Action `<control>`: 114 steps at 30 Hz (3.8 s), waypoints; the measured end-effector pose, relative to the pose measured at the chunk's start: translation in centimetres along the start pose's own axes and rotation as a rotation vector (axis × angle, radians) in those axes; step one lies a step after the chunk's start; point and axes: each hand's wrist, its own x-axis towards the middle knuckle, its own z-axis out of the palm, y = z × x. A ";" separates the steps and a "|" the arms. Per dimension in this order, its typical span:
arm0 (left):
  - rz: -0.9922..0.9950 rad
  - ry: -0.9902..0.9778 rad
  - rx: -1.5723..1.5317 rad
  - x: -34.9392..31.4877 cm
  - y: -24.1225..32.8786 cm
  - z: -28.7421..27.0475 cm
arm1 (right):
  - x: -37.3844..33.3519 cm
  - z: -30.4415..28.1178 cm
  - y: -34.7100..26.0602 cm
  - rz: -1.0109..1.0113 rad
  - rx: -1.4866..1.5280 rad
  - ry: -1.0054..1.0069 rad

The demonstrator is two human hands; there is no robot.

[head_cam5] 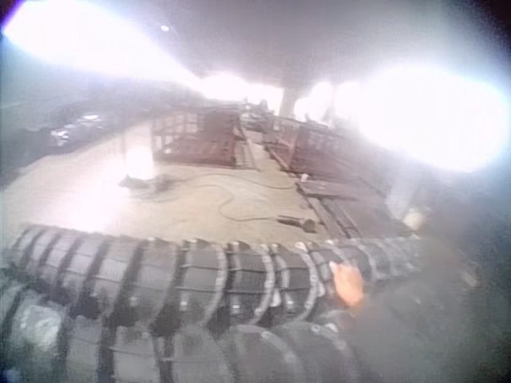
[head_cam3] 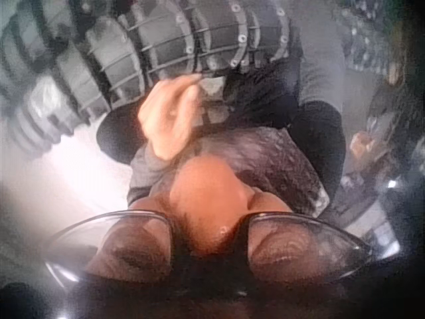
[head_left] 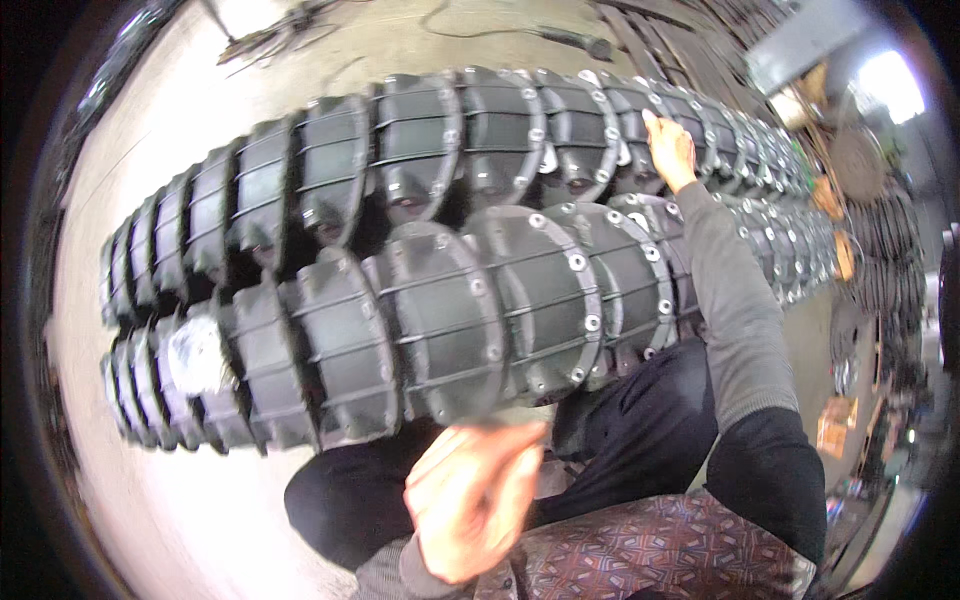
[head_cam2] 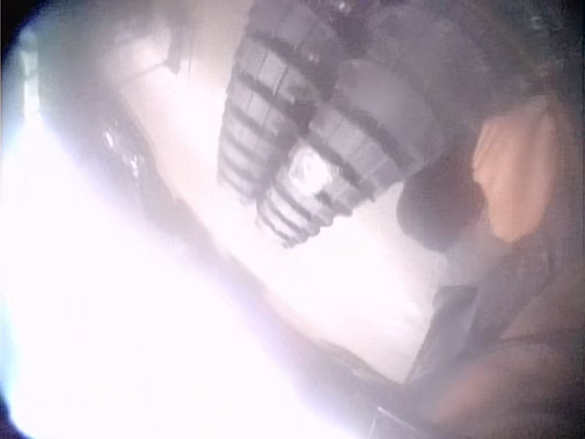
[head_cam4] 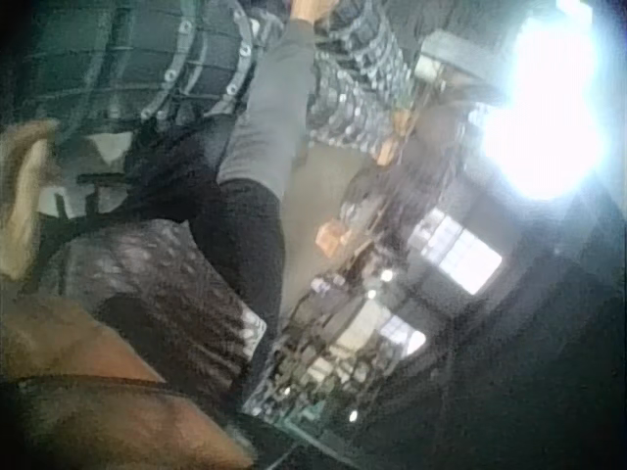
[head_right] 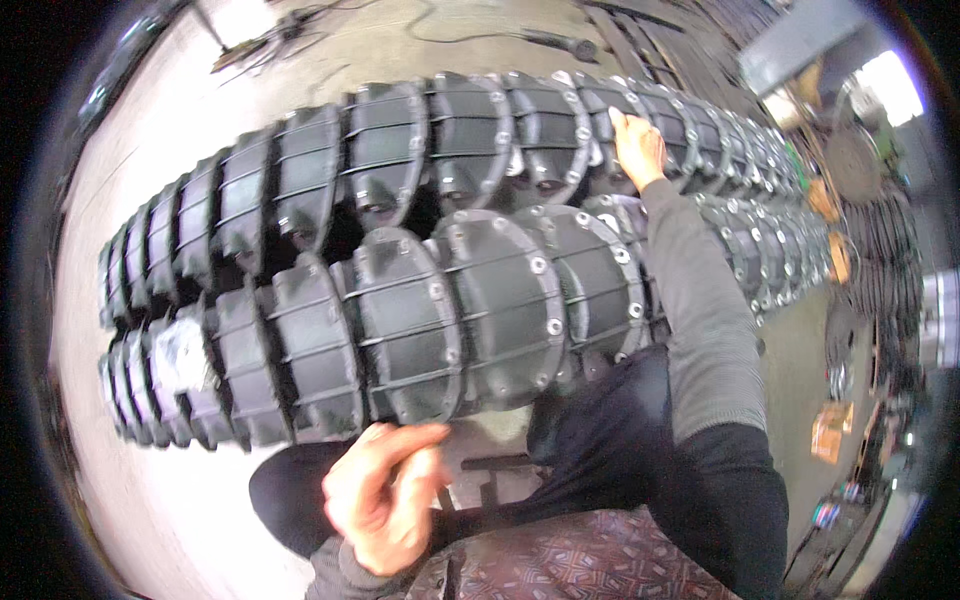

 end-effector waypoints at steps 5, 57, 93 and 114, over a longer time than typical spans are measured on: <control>0.288 0.068 0.104 -0.8 0.4 0.7 | -9.0 1.1 -17.7 -0.391 0.395 -0.430; 0.660 0.792 0.013 7.4 0.4 -10.6 | -36.8 17.5 -64.5 -1.283 0.428 -0.654; 0.335 0.509 -0.061 7.4 -0.5 -5.4 | -12.2 -3.8 -8.5 0.187 0.888 -0.514; 0.290 0.134 0.320 8.5 -2.8 1.9 | -9.5 -1.4 11.1 0.447 0.810 -0.504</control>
